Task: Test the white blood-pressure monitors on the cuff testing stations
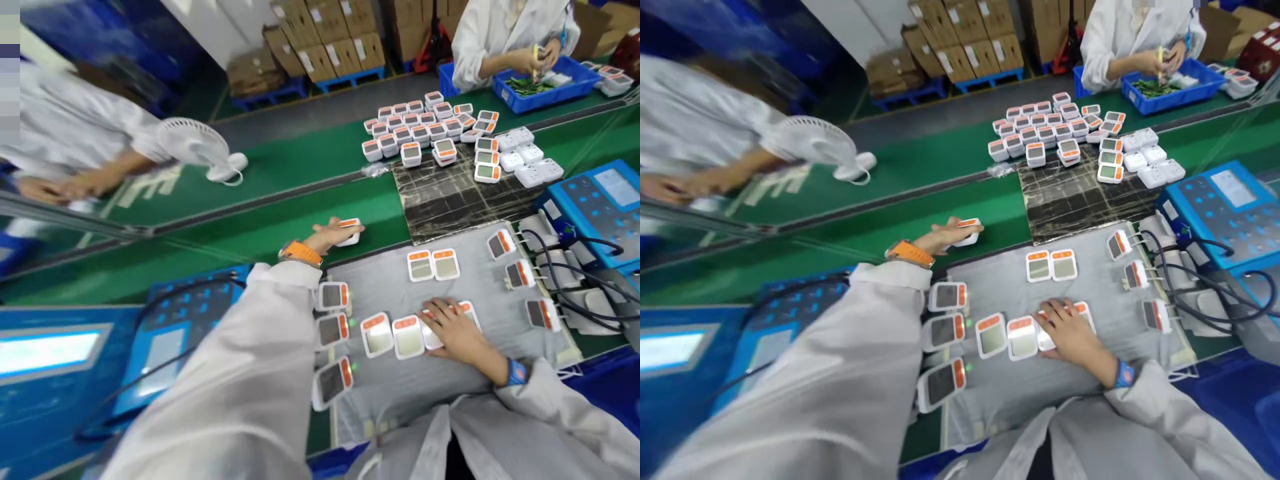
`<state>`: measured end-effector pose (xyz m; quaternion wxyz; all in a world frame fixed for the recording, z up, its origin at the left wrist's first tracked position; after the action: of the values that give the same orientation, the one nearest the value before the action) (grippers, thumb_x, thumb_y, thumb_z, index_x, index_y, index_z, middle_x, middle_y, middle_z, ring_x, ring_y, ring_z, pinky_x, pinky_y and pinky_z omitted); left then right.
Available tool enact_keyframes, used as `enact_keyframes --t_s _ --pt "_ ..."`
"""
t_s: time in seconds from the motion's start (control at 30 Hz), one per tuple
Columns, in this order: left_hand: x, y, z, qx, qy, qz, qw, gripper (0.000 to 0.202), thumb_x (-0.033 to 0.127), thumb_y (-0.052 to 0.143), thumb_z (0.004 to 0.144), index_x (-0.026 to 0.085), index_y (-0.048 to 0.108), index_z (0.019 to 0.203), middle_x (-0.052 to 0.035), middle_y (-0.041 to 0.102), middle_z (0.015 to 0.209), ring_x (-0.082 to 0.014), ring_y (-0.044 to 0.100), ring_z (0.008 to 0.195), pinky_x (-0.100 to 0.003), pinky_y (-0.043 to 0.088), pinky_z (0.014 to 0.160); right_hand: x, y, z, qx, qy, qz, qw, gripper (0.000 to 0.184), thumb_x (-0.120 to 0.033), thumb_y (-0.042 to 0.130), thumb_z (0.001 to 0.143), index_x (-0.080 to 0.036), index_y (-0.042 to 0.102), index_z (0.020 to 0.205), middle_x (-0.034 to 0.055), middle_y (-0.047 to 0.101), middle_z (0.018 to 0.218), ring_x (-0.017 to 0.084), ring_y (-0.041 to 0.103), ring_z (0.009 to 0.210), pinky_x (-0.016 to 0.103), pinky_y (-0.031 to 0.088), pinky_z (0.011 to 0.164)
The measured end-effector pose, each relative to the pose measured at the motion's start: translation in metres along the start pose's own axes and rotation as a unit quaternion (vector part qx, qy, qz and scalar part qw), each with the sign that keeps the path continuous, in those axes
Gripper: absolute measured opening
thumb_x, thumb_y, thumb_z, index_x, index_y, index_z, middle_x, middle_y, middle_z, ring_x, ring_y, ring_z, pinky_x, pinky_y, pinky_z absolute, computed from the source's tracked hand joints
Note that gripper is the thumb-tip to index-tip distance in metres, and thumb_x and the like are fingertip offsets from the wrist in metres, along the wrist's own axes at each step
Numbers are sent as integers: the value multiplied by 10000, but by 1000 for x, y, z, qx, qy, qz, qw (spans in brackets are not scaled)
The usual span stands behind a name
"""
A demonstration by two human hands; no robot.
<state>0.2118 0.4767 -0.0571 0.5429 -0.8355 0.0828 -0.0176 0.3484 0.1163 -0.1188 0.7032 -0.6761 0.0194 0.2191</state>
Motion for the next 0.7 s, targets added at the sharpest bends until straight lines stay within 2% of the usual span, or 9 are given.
enact_keyframes --t_s 0.1,0.17,0.23,0.3,0.37,0.47,0.53,0.63,0.7 --pt "32 23 -58 -57 41 9 998 985 906 465 793 219 423 1498 -202 367 1581 -445 498 1329 -519 439 1042 0 -22 -10 9 -30 11 999 884 -645 701 851 -156 451 1544 207 444 1589 389 362 1485 649 272 1209" --pt "51 37 -96 -77 64 17 995 971 890 457 814 212 425 1508 -221 345 1589 -453 504 1335 -515 433 1060 17 -53 -25 48 -28 14 998 754 -573 645 920 -189 455 1541 188 448 1589 368 363 1493 639 299 1206" --pt "63 49 -123 -94 65 17 993 937 854 450 855 191 429 1517 -247 313 1607 -459 534 1308 -513 449 1042 55 -94 -40 110 20 -7 994 579 -432 582 981 -214 492 1510 166 507 1544 341 441 1447 593 377 1177" --pt "73 55 -135 -89 55 19 994 918 825 487 868 182 432 1520 -266 250 1644 -480 542 1291 -531 456 1017 110 -135 -52 166 103 -62 979 463 -330 536 989 -188 576 1428 182 583 1458 348 540 1351 567 454 1114" --pt "86 49 -137 -44 49 7 998 943 802 561 855 161 408 1530 -302 212 1653 -489 561 1254 -538 467 974 168 -161 -52 165 158 -118 966 387 -253 487 971 -146 667 1297 201 676 1305 356 633 1219 557 510 1044" --pt "129 30 -138 57 109 -48 991 879 695 649 877 86 437 1474 -333 427 1515 -428 607 1184 -468 485 926 234 -161 -33 50 133 -119 983 345 -148 512 851 -141 739 1111 176 735 1195 326 690 1114 484 551 1012" --pt "177 25 -147 97 240 -88 962 690 570 692 904 87 526 1367 -262 592 1344 -372 607 1187 -406 484 926 257 -149 -19 -26 99 -105 989 291 -104 541 753 -157 755 943 164 766 1091 315 710 1054 443 558 997" --pt "251 45 -167 79 435 -146 885 619 410 801 847 129 543 1335 -179 654 1272 -330 548 1259 -374 475 962 273 -136 -11 -55 82 -91 991 204 -88 547 697 -182 718 756 150 776 909 306 728 946 426 563 953" --pt "284 66 -170 50 471 -209 856 780 403 862 777 162 480 1412 -152 637 1330 -331 514 1293 -399 461 1007 276 -134 -13 -27 82 -84 993 182 -108 558 698 -188 711 755 145 779 910 305 725 934 434 560 937"
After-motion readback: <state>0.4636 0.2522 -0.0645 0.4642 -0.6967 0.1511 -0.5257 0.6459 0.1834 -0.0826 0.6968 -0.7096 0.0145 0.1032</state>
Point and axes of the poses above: each hand's wrist, its own z-axis towards the middle knuckle, its own y-axis out of the palm, x = y × z, the point moved 5 cm from there along z, towards the middle knuckle
